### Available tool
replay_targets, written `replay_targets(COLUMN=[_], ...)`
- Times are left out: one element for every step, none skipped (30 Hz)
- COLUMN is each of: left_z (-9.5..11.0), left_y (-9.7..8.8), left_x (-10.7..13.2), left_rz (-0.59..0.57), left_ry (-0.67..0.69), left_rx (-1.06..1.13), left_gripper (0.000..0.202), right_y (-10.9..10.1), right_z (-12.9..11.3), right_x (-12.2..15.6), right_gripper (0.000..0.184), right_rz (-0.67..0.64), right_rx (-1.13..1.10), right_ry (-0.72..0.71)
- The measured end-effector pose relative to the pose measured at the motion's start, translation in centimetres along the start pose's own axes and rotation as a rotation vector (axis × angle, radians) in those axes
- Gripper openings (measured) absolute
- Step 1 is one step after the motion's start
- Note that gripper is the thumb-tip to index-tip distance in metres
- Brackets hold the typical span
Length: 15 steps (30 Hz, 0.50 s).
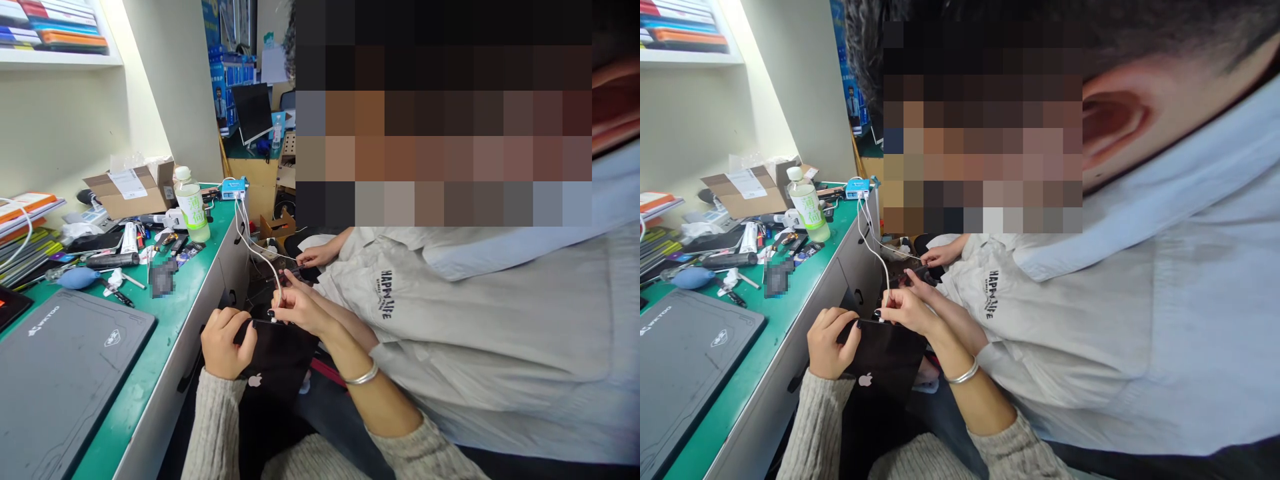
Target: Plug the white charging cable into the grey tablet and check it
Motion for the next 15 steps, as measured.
replay_targets(left_z=[0.0,0.0,0.0,-0.1,-0.1,-0.2,-0.2,-0.2,-0.2,-0.2,-0.2,-0.2,-0.2,-0.2,-0.3], left_y=[-0.1,-0.2,-0.4,-0.5,-0.6,-0.6,-0.7,-0.8,-0.8,-0.8,-0.8,-0.8,-0.7,-0.6,-0.5], left_x=[0.0,0.1,0.1,0.2,0.2,0.3,0.3,0.3,0.3,0.3,0.3,0.3,0.3,0.2,0.2], left_rz=[0.003,0.006,0.008,0.01,0.012,0.014,0.016,0.016,0.016,0.015,0.014,0.01,0.007,0.001,-0.006], left_ry=[0.0,-0.001,-0.001,-0.003,-0.005,-0.006,-0.008,-0.01,-0.011,-0.011,-0.012,-0.012,-0.011,-0.011,-0.011], left_rx=[0.003,0.005,0.006,0.006,0.005,0.003,0.002,0.0,-0.001,-0.003,-0.004,-0.005,-0.007,-0.009,-0.011], left_gripper=[0.008,0.008,0.008,0.008,0.008,0.008,0.008,0.008,0.008,0.009,0.009,0.009,0.01,0.01,0.011], right_y=[0.1,0.2,0.3,0.4,0.4,0.5,0.6,0.6,0.7,0.7,0.6,0.6,0.7,0.9,1.2], right_z=[-0.2,-0.3,-0.4,-0.3,-0.3,-0.2,-0.1,0.0,0.0,0.0,-0.1,-0.2,-0.4,-0.5,-0.7], right_x=[0.0,0.1,0.0,0.0,0.0,-0.1,-0.2,-0.2,-0.3,-0.3,-0.3,-0.3,-0.3,-0.3,-0.2], right_gripper=[0.024,0.025,0.026,0.026,0.027,0.027,0.028,0.028,0.028,0.029,0.028,0.027,0.026,0.025,0.023], right_rz=[-0.008,-0.013,-0.015,-0.014,-0.012,-0.011,-0.011,-0.009,-0.006,0.001,0.007,0.01,0.008,-0.009,-0.042], right_rx=[0.009,0.016,0.022,0.027,0.032,0.037,0.042,0.046,0.051,0.055,0.058,0.064,0.073,0.092,0.122], right_ry=[-0.004,-0.006,-0.007,-0.008,-0.007,-0.007,-0.009,-0.01,-0.011,-0.013,-0.014,-0.011,-0.003,0.005,0.015])
Point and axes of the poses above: each hand's wrist, its own x-axis away from the middle knuckle, its own y-axis out of the palm, z = x × y, the point moved 10 cm from there along -x, towards the middle knuckle, and after that the axes turned 10 degrees about x, right-handed, at the moved point
